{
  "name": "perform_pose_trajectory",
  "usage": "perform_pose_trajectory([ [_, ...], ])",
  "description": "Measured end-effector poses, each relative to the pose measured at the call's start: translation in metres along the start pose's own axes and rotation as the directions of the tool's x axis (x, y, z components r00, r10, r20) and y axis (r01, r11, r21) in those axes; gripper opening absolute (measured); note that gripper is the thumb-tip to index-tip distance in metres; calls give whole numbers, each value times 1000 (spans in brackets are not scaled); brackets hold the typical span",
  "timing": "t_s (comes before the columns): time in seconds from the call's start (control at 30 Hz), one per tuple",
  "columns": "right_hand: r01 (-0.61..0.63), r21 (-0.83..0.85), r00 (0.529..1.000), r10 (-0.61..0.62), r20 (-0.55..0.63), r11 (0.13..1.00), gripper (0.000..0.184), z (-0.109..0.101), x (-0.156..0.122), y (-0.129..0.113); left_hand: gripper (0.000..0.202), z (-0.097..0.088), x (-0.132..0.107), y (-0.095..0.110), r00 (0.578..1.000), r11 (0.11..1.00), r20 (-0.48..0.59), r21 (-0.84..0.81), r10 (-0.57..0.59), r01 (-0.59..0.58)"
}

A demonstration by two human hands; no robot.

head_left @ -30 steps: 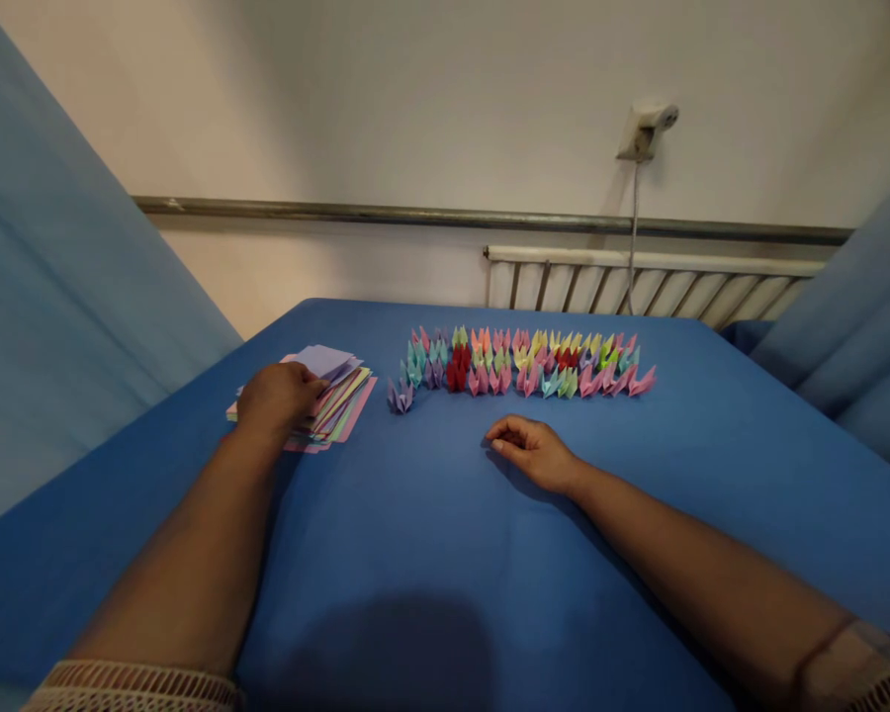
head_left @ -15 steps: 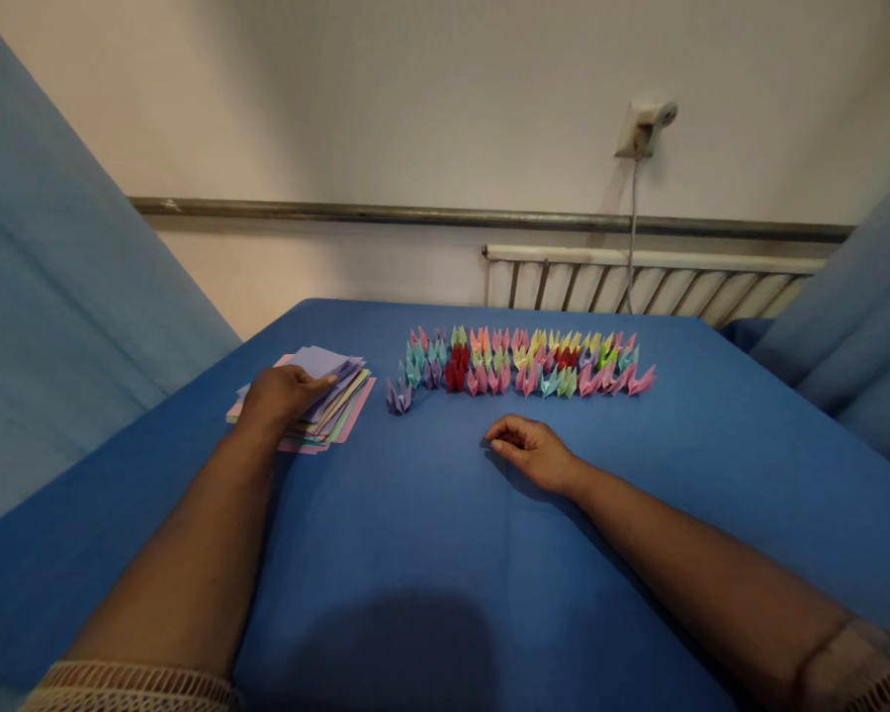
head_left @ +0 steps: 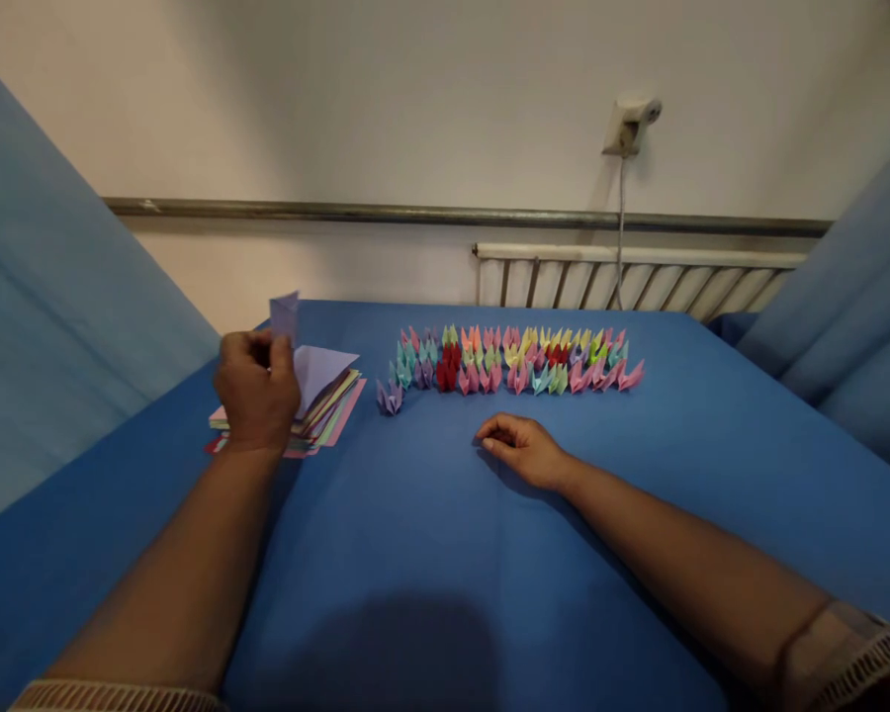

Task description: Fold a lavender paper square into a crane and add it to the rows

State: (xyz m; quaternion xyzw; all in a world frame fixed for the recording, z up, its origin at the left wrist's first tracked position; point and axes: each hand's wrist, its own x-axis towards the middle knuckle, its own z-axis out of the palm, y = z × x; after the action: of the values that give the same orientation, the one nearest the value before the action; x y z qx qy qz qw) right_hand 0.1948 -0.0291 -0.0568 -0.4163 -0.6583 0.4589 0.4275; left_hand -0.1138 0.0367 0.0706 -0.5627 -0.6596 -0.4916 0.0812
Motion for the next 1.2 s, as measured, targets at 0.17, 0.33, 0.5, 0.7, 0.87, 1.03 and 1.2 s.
perform_pose_trajectory([
  [0.17, -47, 202, 996, 61, -60, 978, 31, -3, 4, -6, 18, -9, -48, 55, 991, 778, 130, -620, -28, 103],
  [0.33, -111, 584, 959, 242, -150, 804, 47, -8, 6, -17, 28, 3, -110, 88, 660, 399, 748, -584, -73, 706],
  [0.5, -176, 699, 919, 370, -136, 693, 61, -21, -12, -30, 39, 29, -141, 82, 402, 401, 912, -337, -88, 852],
  [0.7, -123, 549, 941, 273, -199, 827, 44, -30, -34, -23, 51, 38, -147, 75, 364, 462, 931, -309, -30, 831],
  [0.87, -117, 475, 945, 245, -217, 872, 39, -30, -29, -10, 61, 36, -145, 70, 419, 567, 898, -417, 135, 710],
  [1.03, -148, 524, 967, 234, -103, 839, 39, -41, -28, -12, 69, 39, -129, 58, 633, 754, 639, -644, 437, 129],
  [1.2, -172, 522, 968, 243, -70, 835, 42, -41, -27, -10, 56, 36, -122, 59, 370, 637, 522, -569, 769, -520],
])
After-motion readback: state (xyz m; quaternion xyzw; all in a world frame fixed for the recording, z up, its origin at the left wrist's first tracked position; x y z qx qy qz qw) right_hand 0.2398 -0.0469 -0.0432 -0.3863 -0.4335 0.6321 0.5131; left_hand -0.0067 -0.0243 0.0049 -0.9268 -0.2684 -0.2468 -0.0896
